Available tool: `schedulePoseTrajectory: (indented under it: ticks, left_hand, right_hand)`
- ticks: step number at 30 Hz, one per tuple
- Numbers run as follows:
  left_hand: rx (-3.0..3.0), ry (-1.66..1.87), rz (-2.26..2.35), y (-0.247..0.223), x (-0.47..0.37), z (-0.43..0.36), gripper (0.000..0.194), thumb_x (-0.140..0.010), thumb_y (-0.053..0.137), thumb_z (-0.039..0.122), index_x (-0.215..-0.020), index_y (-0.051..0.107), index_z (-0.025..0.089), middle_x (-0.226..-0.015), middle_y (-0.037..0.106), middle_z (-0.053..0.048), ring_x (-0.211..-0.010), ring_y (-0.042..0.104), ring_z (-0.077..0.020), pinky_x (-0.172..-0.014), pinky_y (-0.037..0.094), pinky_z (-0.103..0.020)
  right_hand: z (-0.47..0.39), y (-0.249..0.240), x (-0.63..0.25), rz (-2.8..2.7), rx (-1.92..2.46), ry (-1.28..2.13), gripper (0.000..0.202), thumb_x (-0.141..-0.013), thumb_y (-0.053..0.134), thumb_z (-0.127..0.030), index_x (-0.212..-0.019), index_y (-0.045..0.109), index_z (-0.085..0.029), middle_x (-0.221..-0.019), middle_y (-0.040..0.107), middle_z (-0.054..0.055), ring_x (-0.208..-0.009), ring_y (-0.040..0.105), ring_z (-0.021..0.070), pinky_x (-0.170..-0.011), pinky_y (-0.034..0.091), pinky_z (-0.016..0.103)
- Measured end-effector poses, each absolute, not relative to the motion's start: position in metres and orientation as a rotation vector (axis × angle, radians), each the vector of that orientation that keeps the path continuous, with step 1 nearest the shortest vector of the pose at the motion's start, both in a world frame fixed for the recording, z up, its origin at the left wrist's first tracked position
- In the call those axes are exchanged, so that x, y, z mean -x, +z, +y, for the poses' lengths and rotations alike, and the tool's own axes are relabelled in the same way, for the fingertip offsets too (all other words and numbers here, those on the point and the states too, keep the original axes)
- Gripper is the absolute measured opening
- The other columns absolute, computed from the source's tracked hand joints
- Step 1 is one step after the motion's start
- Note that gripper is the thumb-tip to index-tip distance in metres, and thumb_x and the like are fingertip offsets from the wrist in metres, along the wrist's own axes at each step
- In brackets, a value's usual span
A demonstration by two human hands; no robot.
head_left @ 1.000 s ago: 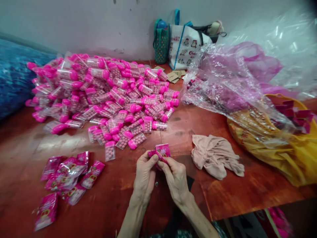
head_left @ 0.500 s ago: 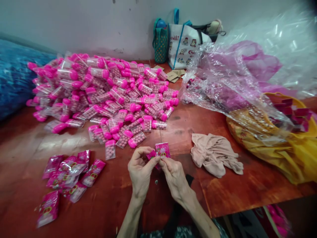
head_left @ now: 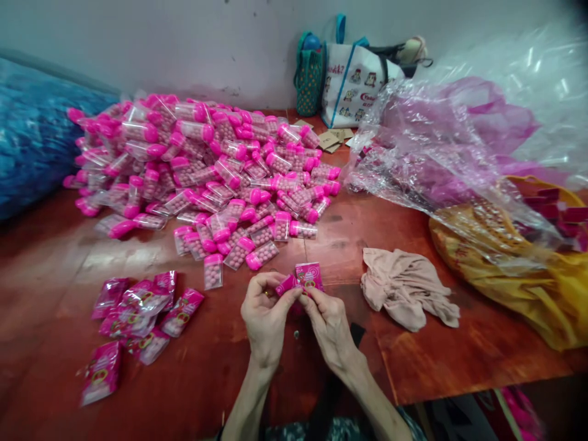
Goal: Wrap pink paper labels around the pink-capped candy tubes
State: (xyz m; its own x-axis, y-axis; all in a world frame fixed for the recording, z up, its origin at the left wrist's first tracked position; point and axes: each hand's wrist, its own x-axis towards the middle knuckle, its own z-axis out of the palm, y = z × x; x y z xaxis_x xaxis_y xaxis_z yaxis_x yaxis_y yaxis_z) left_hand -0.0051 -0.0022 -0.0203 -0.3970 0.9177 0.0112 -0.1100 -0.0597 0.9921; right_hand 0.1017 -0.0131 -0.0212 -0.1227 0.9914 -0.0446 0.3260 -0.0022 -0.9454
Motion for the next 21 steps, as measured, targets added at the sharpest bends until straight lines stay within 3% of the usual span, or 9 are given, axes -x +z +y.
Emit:
schedulePoseTrajectory:
  ticks: [4,8,14,17,21]
  left_hand:
    - [-0.879,1.397,1.283,-0.024,0.018,0.0,0.027,-0.061,0.071,0.01,-0.058,0.044,0.015,-0.079,0.054,0.001,-0.073,0.052,-0.0092,-0.067,0.043,-0.019]
    - [-0.851,1.272,1.203,-0.024,0.029,0.001,0.033,-0.06,0.072,0.01,-0.056,0.039,0.016,-0.078,0.053,0.002,-0.069,0.05,-0.0091,-0.062,0.042,-0.02]
    - [-1.006,1.077,1.114,-0.02,0.038,0.002,0.013,-0.063,0.071,0.011,-0.071,0.061,0.016,-0.068,0.055,0.002,-0.066,0.051,-0.0104,-0.065,0.042,-0.021]
    - [-1.165,1.033,1.115,-0.018,0.04,0.002,0.003,-0.069,0.066,0.014,-0.071,0.068,0.015,-0.076,0.061,-0.004,-0.073,0.056,-0.0148,-0.07,0.043,-0.025]
    - [-1.192,1.153,1.191,-0.016,0.038,0.0,0.01,-0.073,0.062,0.014,-0.069,0.07,0.017,-0.091,0.065,-0.008,-0.083,0.059,-0.019,-0.075,0.043,-0.028]
  right_hand:
    - [-0.013,-0.022,-0.104,-1.603,1.376,1.155,0.03,-0.09,0.037,-0.029,-0.068,0.053,-0.017,-0.063,0.049,-0.001,-0.056,0.044,0.0103,-0.052,0.031,0.021]
    - [-0.011,-0.023,-0.108,-1.643,1.332,1.173,0.027,-0.09,0.039,-0.028,-0.07,0.054,-0.017,-0.064,0.051,-0.002,-0.056,0.045,0.0099,-0.052,0.031,0.02]
    - [-0.01,-0.025,-0.111,-1.648,1.33,1.219,0.026,-0.089,0.04,-0.03,-0.073,0.055,-0.018,-0.065,0.053,-0.002,-0.055,0.047,0.0102,-0.051,0.032,0.02]
    - [-0.01,-0.024,-0.111,-1.704,1.324,1.211,0.03,-0.09,0.037,-0.031,-0.068,0.053,-0.018,-0.062,0.049,-0.002,-0.054,0.044,0.01,-0.051,0.031,0.021]
    - [-0.01,-0.023,-0.109,-1.738,1.317,1.215,0.036,-0.091,0.036,-0.035,-0.063,0.05,-0.017,-0.061,0.048,-0.002,-0.054,0.043,0.0095,-0.052,0.029,0.021]
